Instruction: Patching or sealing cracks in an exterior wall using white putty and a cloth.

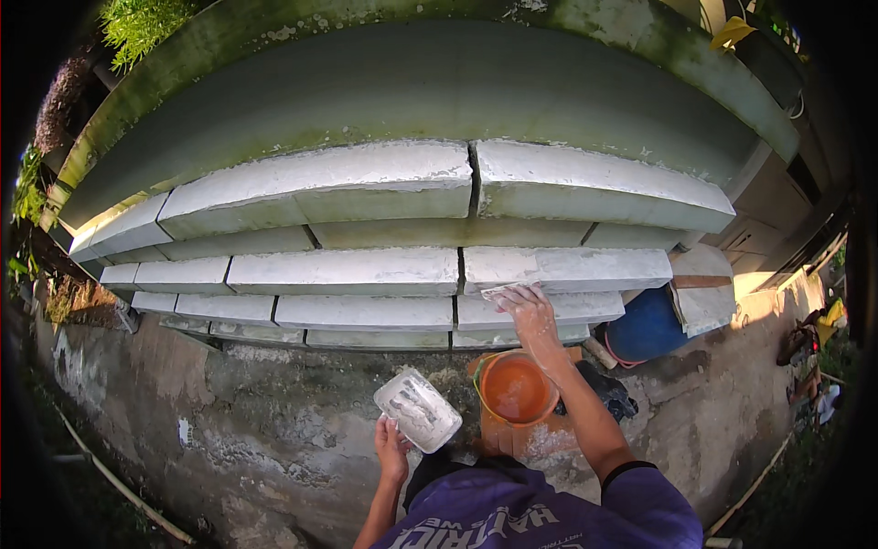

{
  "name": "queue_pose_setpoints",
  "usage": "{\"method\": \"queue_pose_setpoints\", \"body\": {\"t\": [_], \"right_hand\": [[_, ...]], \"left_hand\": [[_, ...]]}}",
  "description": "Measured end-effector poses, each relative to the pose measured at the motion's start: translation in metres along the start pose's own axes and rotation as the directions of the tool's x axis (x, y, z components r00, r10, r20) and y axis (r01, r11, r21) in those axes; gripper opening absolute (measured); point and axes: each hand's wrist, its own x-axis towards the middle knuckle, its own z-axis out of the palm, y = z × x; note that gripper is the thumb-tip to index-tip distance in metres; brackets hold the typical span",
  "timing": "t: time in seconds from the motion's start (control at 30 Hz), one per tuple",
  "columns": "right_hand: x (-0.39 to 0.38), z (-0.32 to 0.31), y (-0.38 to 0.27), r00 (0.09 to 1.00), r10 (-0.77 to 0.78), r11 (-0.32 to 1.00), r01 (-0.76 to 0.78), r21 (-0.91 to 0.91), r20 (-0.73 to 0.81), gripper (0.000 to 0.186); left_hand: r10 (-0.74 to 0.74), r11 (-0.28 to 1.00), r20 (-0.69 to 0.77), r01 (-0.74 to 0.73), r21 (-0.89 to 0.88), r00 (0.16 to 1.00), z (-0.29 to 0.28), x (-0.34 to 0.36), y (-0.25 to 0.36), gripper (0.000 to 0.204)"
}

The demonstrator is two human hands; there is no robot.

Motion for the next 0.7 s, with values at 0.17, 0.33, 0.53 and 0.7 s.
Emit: {"method": "queue_pose_setpoints", "body": {"t": [0.17,0.33,0.53,0.7], "right_hand": [[0.034,0.002,0.026,0.98,-0.004,0.999,-0.003,-0.033,-0.198,0.035],[0.027,0.051,0.009,0.981,-0.022,0.989,-0.007,-0.146,-0.191,0.037],[0.003,0.002,0.012,0.97,-0.109,0.974,0.148,0.173,-0.219,0.033],[0.025,-0.004,0.076,0.984,-0.023,0.999,0.015,-0.045,-0.177,0.033]], "left_hand": [[-0.005,1.0,-0.077,0.005,0.003,0.997,0.03,-0.017,-0.004,0.036],[0.013,1.0,-0.078,-0.015,-0.022,0.997,0.046,-0.027,-0.023,0.035],[0.028,0.998,-0.13,-0.035,-0.049,0.991,0.061,-0.046,-0.041,0.035],[0.017,0.995,-0.172,-0.034,-0.097,0.985,0.071,-0.053,-0.052,0.045]]}}
